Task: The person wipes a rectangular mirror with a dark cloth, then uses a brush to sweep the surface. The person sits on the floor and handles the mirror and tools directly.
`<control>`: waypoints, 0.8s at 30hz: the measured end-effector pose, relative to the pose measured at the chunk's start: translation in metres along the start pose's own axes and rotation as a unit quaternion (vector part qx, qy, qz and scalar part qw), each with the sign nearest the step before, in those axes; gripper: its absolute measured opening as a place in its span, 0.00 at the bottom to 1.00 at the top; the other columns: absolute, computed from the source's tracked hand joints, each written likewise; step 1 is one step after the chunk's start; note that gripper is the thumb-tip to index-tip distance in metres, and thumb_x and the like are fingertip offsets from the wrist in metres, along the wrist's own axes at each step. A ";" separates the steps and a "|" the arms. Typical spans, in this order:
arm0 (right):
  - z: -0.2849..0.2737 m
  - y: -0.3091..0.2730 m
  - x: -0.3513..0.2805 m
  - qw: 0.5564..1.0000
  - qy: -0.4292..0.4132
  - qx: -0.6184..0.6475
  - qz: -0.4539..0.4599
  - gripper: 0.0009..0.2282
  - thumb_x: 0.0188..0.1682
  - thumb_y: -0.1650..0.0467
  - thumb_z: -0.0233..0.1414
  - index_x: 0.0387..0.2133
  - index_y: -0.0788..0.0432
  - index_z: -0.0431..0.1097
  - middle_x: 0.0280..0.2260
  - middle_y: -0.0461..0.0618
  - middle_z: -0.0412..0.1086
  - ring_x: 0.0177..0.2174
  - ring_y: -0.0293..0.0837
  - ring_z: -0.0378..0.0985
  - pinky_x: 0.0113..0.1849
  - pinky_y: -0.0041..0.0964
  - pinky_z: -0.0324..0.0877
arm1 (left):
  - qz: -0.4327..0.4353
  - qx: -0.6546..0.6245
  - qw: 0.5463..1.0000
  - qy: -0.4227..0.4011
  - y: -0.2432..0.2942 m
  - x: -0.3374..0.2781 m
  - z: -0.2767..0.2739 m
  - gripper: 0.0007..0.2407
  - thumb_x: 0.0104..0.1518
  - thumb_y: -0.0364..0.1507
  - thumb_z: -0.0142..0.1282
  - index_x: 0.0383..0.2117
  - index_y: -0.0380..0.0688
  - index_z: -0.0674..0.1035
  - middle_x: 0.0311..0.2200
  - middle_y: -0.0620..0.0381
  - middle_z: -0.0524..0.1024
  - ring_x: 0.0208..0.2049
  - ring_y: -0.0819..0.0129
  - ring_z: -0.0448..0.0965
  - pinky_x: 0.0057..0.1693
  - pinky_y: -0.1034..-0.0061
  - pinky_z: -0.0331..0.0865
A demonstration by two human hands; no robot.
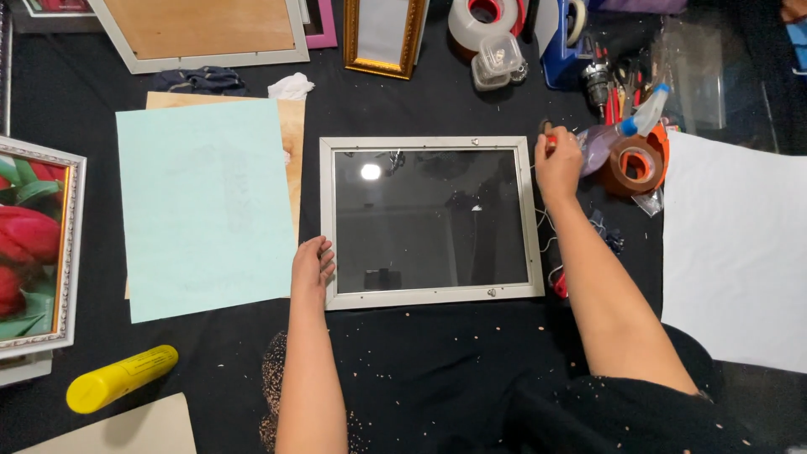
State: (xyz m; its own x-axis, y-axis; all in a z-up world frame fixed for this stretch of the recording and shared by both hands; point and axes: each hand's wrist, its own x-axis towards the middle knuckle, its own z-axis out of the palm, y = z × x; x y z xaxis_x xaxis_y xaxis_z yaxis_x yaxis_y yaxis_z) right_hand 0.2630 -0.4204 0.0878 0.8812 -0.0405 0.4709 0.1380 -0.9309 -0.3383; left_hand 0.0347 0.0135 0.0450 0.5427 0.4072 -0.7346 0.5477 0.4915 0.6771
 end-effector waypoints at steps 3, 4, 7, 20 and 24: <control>-0.003 -0.010 -0.002 0.994 -0.021 0.100 0.024 0.03 0.55 0.69 0.58 0.36 0.55 0.73 0.29 0.55 0.73 0.35 0.58 0.78 0.41 0.50 0.71 | 0.006 0.004 1.000 0.000 0.003 -0.007 0.003 0.14 0.65 0.33 0.50 0.53 0.42 0.77 0.42 0.53 0.79 0.38 0.68 0.77 0.47 0.67 0.73; 0.001 -0.006 -0.006 0.995 -0.022 0.099 0.024 0.03 0.55 0.69 0.58 0.36 0.55 0.73 0.29 0.55 0.73 0.35 0.58 0.78 0.41 0.50 0.71 | 0.005 0.005 1.000 -0.001 0.002 -0.005 0.003 0.14 0.65 0.33 0.50 0.53 0.42 0.77 0.42 0.53 0.79 0.38 0.68 0.77 0.47 0.67 0.73; 0.012 0.004 -0.014 0.989 -0.100 0.100 0.033 0.04 0.54 0.67 0.59 0.36 0.53 0.75 0.29 0.58 0.74 0.35 0.62 0.78 0.41 0.52 0.71 | 0.001 0.007 1.000 0.000 0.001 0.000 0.003 0.14 0.65 0.33 0.49 0.53 0.42 0.76 0.41 0.54 0.78 0.37 0.69 0.75 0.48 0.68 0.72; -0.060 0.010 -0.094 0.964 -0.251 -0.004 0.091 0.07 0.52 0.62 0.57 0.36 0.50 0.75 0.30 0.58 0.76 0.37 0.61 0.80 0.42 0.54 0.73 | 0.010 0.024 1.000 -0.003 -0.002 -0.004 0.001 0.15 0.63 0.34 0.51 0.53 0.43 0.76 0.38 0.58 0.77 0.35 0.72 0.74 0.46 0.71 0.73; -0.096 0.005 -0.130 0.941 -0.322 -0.019 0.101 0.09 0.51 0.62 0.56 0.37 0.52 0.75 0.32 0.62 0.76 0.38 0.64 0.80 0.43 0.57 0.73 | 0.017 0.024 1.000 -0.004 -0.016 0.015 -0.004 0.14 0.63 0.35 0.52 0.52 0.44 0.76 0.38 0.58 0.77 0.34 0.71 0.76 0.45 0.70 0.74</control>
State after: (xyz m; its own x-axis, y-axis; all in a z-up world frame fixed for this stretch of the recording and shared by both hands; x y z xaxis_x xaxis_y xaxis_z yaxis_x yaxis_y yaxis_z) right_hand 0.1059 -0.4544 0.1036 0.9807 -0.0006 -0.1954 -0.0668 -0.9408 -0.3324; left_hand 0.0316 0.0148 0.0227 0.5667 0.4165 -0.7109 0.5591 0.4393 0.7031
